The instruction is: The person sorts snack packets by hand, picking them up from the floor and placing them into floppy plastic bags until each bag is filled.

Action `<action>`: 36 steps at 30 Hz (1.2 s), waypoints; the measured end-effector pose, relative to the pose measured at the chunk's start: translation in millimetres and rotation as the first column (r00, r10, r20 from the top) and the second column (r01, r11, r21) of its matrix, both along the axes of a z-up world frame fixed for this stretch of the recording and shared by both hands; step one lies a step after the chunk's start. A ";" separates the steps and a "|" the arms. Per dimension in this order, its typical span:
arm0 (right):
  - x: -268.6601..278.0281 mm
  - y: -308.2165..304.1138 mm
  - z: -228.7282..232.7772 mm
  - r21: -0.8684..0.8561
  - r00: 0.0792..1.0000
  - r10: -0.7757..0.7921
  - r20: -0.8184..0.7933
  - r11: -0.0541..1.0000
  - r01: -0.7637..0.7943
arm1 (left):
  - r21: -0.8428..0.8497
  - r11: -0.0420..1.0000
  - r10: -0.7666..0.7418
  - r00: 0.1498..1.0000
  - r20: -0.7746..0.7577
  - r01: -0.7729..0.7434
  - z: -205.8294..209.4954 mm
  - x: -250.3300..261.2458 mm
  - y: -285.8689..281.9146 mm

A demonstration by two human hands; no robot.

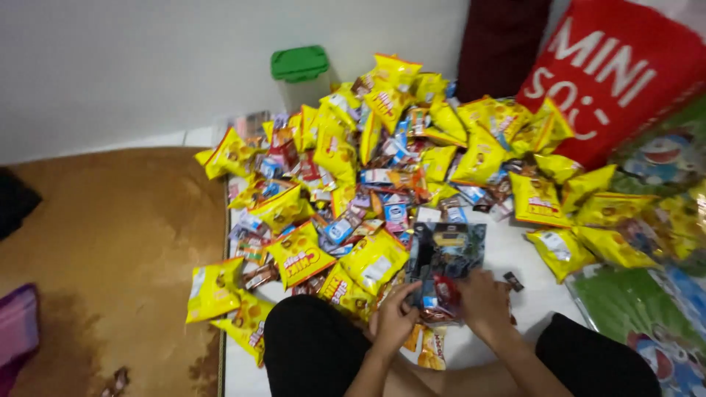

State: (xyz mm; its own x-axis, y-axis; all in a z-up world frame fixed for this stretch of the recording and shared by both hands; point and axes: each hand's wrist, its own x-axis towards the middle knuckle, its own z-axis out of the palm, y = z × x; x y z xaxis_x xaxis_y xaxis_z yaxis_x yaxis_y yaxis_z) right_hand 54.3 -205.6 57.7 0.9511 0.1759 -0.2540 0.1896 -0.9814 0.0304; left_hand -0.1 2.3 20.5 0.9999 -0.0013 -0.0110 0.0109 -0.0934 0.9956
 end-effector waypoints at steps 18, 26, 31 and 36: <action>2.7 -18.1 -0.3 0.253 0.776 -0.284 -0.563 0.834 0.489 | 0.059 0.997 0.047 0.998 -0.036 -0.045 36.4 3.2 6.0; 5.5 -63.5 -58.1 0.426 0.901 -0.233 -0.365 0.819 0.384 | 0.017 0.990 0.134 0.985 0.112 -0.137 39.0 7.0 7.4; 12.1 -48.8 -4.3 0.357 0.903 -0.257 -0.344 0.854 0.379 | 0.010 0.987 0.159 0.979 0.130 -0.162 61.7 2.8 12.2; 8.1 -6.5 101.4 0.294 0.603 -0.528 -0.598 0.555 0.778 | -0.017 0.993 0.120 0.977 0.174 -0.119 87.4 1.5 2.0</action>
